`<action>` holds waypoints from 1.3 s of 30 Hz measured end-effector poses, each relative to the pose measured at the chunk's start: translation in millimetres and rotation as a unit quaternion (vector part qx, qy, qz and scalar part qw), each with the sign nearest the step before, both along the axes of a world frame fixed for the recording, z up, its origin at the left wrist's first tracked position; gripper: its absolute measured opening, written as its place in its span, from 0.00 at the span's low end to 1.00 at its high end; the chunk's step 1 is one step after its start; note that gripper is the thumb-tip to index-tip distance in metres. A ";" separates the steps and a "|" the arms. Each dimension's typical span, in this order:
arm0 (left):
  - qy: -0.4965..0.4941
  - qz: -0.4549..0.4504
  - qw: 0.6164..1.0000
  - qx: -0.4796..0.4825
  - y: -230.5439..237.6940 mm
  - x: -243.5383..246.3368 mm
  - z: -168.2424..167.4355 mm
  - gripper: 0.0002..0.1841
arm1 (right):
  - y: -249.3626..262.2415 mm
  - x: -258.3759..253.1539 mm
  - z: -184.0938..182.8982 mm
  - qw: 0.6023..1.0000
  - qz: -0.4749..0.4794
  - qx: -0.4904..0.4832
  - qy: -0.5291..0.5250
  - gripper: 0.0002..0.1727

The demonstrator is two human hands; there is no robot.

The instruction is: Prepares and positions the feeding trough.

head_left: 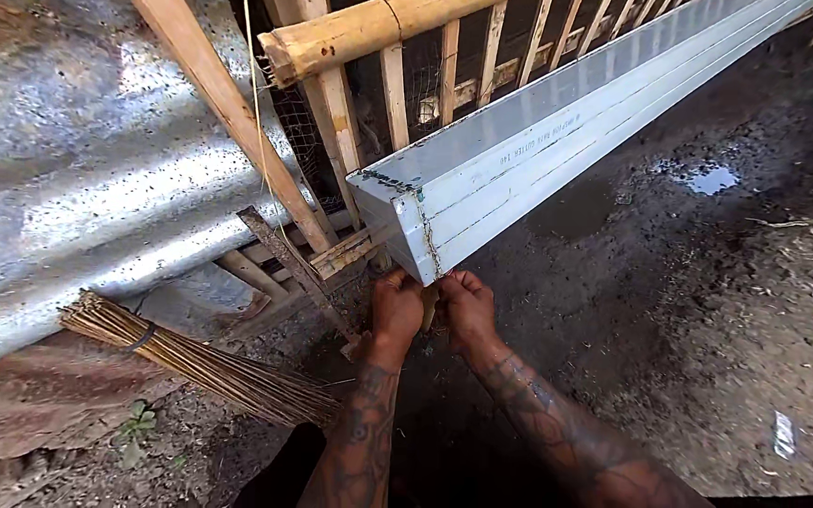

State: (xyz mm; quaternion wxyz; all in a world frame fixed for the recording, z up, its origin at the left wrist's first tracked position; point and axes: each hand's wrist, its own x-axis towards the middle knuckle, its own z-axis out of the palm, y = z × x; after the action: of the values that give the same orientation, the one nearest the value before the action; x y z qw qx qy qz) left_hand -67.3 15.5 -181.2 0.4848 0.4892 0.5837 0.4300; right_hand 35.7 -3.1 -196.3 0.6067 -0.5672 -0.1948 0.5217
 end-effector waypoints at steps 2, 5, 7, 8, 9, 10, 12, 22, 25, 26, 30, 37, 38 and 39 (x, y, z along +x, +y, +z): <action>-0.108 0.017 0.993 0.031 -0.6 3.4 -3.8 0.09 | 1.4 1.8 1.1 1.000 -0.001 -0.001 -0.002 0.13; -0.242 -0.022 0.966 0.090 -5.8 -3.3 -11.2 0.11 | 2.6 3.2 0.0 1.000 -0.004 -0.001 -0.002 0.14; -0.307 -0.100 0.939 0.117 -10.9 -17.0 -16.5 0.10 | 2.6 3.5 -1.1 1.000 0.000 0.005 -0.001 0.13; -0.307 -0.152 0.932 0.119 -12.1 -26.1 -16.7 0.11 | 1.8 3.4 -2.1 1.000 0.003 0.009 -0.002 0.13; -0.272 -0.201 0.934 0.113 -11.2 -35.6 -14.4 0.12 | 1.4 3.6 -2.8 1.000 0.003 0.013 -0.002 0.12; -0.189 -0.241 0.947 0.103 -8.3 -44.4 -9.6 0.14 | 1.7 4.4 -3.2 1.000 0.006 0.019 -0.007 0.13; -0.001 -0.267 0.963 0.047 -4.8 -54.7 0.9 0.14 | 0.3 8.5 -6.0 0.998 0.022 0.031 -0.041 0.12; -0.307 0.202 0.920 -0.136 35.8 8.1 -56.2 0.13 | 27.1 49.5 -34.3 0.961 0.115 0.233 -0.095 0.17; -0.307 0.190 0.922 -0.138 52.3 17.5 -72.3 0.14 | 43.9 70.5 -37.4 0.931 0.227 0.281 -0.059 0.20; -0.311 0.184 0.922 -0.143 57.8 18.4 -74.2 0.15 | 49.5 76.0 -39.1 0.917 0.267 0.293 -0.052 0.21; -0.274 0.122 0.943 -0.143 80.9 29.2 -78.2 0.12 | 66.1 89.1 -43.9 0.889 0.318 0.302 -0.134 0.24; -0.085 -0.064 0.989 -0.107 80.7 31.9 -88.9 0.12 | 76.8 106.1 -32.3 0.883 0.341 0.271 -0.173 0.22; -0.087 -0.077 0.987 -0.109 80.6 32.5 -91.7 0.12 | 76.6 106.2 -29.8 0.885 0.341 0.268 -0.169 0.21; -0.090 -0.088 0.986 -0.112 79.8 32.1 -92.9 0.12 | 76.0 107.3 -27.4 0.889 0.335 0.264 -0.164 0.19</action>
State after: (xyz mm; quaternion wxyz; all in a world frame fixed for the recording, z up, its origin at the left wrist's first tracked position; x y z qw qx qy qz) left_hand -35.2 95.2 -274.1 0.6229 0.4405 0.5372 0.3597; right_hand 143.0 72.8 -223.7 0.4831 -0.3642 -0.6005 0.5229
